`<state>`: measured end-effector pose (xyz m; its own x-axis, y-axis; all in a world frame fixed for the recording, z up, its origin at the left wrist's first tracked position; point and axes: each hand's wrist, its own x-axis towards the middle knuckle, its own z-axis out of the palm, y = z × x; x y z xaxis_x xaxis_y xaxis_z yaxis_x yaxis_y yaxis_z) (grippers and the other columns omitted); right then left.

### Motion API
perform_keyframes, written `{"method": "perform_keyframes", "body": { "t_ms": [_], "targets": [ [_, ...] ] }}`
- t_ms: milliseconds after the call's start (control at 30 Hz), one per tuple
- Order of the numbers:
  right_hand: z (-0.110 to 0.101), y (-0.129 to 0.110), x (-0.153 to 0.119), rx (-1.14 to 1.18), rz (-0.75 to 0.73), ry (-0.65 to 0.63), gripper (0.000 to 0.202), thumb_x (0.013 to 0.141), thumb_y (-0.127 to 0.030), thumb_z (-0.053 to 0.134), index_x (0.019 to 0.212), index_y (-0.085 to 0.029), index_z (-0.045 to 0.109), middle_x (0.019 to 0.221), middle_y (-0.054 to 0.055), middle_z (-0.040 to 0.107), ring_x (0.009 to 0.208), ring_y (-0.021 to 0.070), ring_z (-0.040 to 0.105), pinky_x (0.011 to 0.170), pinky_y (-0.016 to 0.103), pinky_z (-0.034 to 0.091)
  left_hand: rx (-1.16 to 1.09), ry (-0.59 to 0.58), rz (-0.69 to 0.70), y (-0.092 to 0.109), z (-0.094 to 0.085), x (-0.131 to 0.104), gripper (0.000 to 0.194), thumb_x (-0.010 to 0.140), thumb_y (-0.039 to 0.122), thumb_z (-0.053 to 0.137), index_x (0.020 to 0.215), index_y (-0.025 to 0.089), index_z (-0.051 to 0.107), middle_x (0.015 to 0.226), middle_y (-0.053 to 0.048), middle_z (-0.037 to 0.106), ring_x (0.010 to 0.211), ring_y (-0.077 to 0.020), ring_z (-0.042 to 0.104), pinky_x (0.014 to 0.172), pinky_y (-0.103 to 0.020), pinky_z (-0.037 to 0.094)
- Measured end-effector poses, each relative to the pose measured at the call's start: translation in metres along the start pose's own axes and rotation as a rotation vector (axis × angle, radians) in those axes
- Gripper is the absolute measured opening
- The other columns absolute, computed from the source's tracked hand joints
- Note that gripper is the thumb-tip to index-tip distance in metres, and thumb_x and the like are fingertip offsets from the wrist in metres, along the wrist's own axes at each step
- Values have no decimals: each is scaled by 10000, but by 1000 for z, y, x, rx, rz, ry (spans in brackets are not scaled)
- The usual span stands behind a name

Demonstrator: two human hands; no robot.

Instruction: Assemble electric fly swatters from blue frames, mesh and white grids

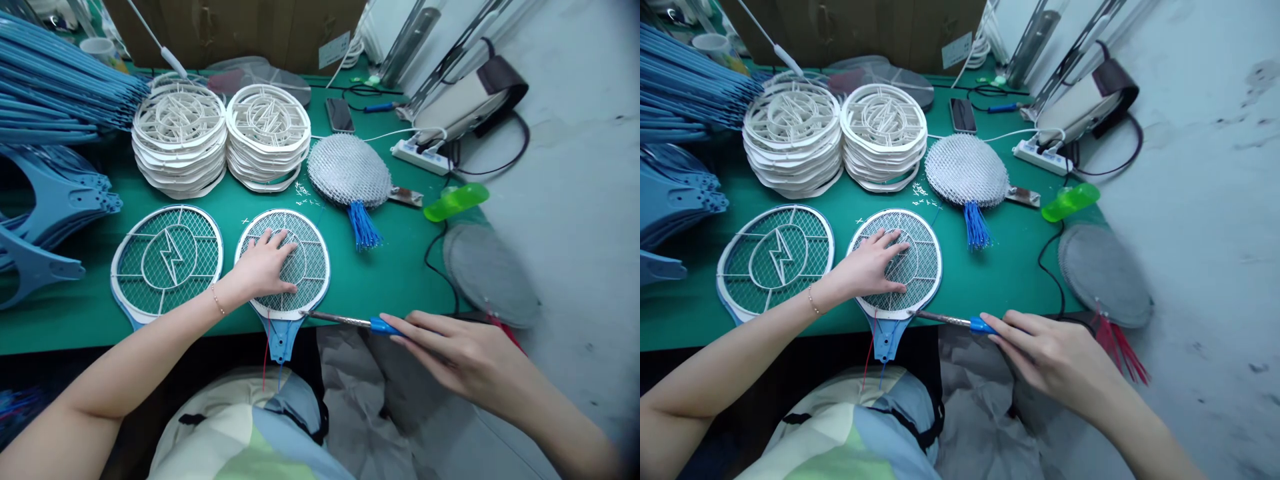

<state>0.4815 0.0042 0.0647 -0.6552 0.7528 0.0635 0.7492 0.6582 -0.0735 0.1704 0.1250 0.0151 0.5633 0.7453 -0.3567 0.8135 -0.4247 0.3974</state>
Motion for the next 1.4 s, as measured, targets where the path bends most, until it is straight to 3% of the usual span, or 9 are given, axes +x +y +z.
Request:
{"method": "perform_keyframes", "body": {
  "t_ms": [300,667,867,967,1067,1167,1267,1333,1400],
  "targets": [
    [-3,15,10,-50,-68,-103,350,1047,-229,394,1231,-192,689,927,74,726,704,154,680,515,263,417,15,-22,-21,2,-2,-1,975,775,586,761,1564,217,323,1685,-125,117,1526,-437,73,1205,-623,201],
    [3,38,23,176,-38,-261,422,1070,-324,328,1267,-208,683,925,79,714,699,143,674,542,233,442,37,-26,-19,5,-5,-3,972,783,588,753,1567,210,321,1683,-129,111,1525,-438,76,1196,-629,216],
    [8,37,-3,465,227,-181,362,1004,-452,509,1222,-259,723,913,54,714,720,142,669,604,220,494,49,-22,-11,1,0,-2,983,803,648,698,1584,229,274,1691,-115,76,1530,-433,50,1199,-625,210],
    [17,53,-29,441,561,113,380,926,-524,606,1153,-256,753,987,64,734,852,203,694,718,275,551,47,-2,-6,-1,4,-2,955,803,660,675,1576,255,287,1691,-107,103,1529,-434,67,1188,-627,223],
    [38,83,-34,197,866,410,466,934,-499,537,1206,-171,726,1071,134,724,970,290,685,865,399,552,65,47,27,-3,6,-1,903,808,653,652,1554,259,330,1665,-121,209,1503,-426,181,1170,-607,262],
    [62,119,-6,-2,1006,323,511,932,-320,431,1303,-41,643,1042,218,698,958,345,669,880,482,532,104,68,49,-2,6,-1,882,813,636,645,1541,231,357,1594,-144,340,1431,-411,312,1133,-576,329],
    [76,144,35,-44,1071,169,494,918,-205,414,1318,22,594,1041,256,672,978,352,660,883,476,518,161,81,64,3,4,-4,897,828,613,659,1544,170,350,1509,-170,437,1340,-381,427,1095,-495,398],
    [76,140,57,-40,1116,98,486,918,-192,445,1327,42,565,1086,283,645,1008,362,652,891,477,508,191,86,63,8,4,-7,867,862,570,658,1558,176,324,1489,-175,460,1333,-371,445,1052,-463,445],
    [68,111,70,-50,1095,178,491,916,-238,506,1323,30,554,1135,292,617,1023,374,644,886,492,510,220,88,63,12,5,-10,766,896,526,646,1538,217,367,1494,-170,463,1355,-379,433,1008,-461,481]
  ]
}}
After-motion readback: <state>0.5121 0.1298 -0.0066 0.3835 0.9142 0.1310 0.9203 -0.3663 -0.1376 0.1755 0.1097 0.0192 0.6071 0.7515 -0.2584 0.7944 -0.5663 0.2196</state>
